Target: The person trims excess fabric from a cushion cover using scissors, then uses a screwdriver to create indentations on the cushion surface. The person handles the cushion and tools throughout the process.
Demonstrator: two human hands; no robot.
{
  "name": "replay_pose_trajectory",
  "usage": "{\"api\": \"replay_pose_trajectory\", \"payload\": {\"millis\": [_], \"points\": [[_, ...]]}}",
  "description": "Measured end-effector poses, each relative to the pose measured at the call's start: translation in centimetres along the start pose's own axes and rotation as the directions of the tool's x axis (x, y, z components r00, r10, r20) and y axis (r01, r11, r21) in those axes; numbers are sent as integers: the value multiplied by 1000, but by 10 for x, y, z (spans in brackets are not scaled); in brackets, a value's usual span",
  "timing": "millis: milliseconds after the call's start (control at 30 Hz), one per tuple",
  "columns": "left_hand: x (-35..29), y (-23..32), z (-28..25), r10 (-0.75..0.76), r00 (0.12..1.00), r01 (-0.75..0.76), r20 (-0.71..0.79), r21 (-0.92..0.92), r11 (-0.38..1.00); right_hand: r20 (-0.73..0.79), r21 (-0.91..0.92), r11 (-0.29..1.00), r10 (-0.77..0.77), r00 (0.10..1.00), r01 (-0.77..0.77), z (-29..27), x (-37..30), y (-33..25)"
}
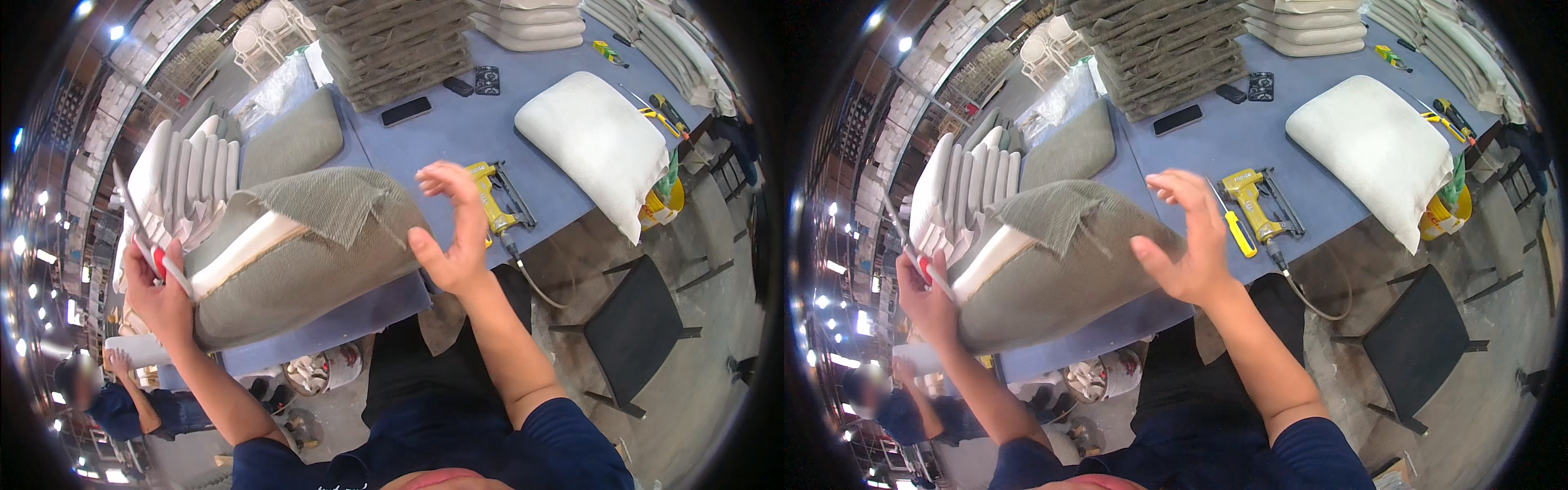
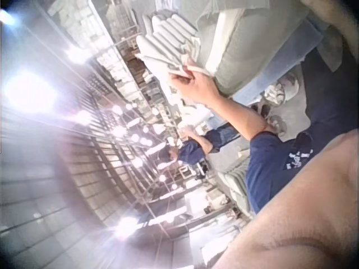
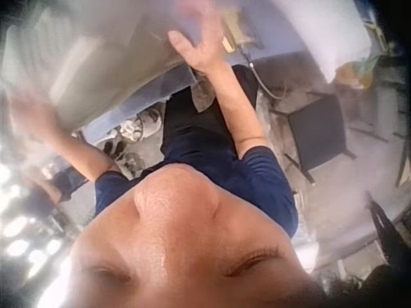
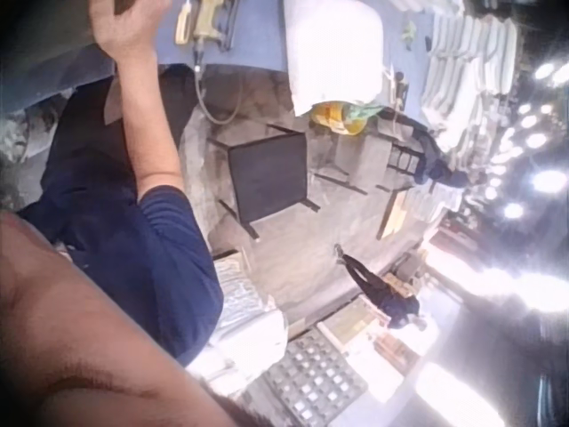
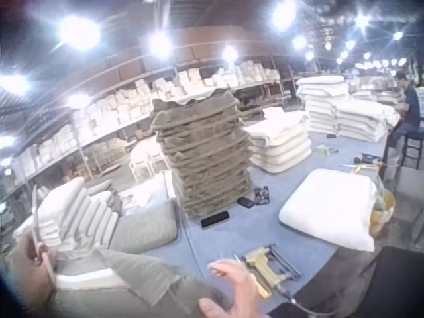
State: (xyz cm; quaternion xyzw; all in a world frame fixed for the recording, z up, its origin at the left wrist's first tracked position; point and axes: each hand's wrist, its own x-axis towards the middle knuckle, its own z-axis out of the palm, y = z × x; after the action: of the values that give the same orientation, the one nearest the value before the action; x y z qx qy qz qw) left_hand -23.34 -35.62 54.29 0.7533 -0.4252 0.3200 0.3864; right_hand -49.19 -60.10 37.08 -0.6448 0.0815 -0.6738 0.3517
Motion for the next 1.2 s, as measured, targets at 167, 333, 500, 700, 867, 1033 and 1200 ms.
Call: {"api": "replay_pose_trajectory", "payload": {"millis": [167,333,500,700,867,1033,1200], "points": [[-12,10,-6,16,1000,-16,10,44,999,192,-28,944,-319,928,330,-9,59,-37],[-3,12,-16,168,982,-183,83,225,957,149,39,983,-185,971,181,7,85,-49],[30,58,-20,444,875,-481,193,245,842,199,467,789,346,917,-399,29,87,-36],[63,138,-14,397,642,-483,656,-56,874,354,669,511,419,836,-540,31,96,-20],[81,175,-3,326,324,-702,888,-5,713,440,674,438,409,800,-595,22,101,-17],[87,185,-14,25,174,-680,984,101,726,444,704,448,329,833,-552,25,99,-15],[96,189,-19,-7,127,-705,992,95,703,358,686,538,336,871,-489,21,89,-22]]}}
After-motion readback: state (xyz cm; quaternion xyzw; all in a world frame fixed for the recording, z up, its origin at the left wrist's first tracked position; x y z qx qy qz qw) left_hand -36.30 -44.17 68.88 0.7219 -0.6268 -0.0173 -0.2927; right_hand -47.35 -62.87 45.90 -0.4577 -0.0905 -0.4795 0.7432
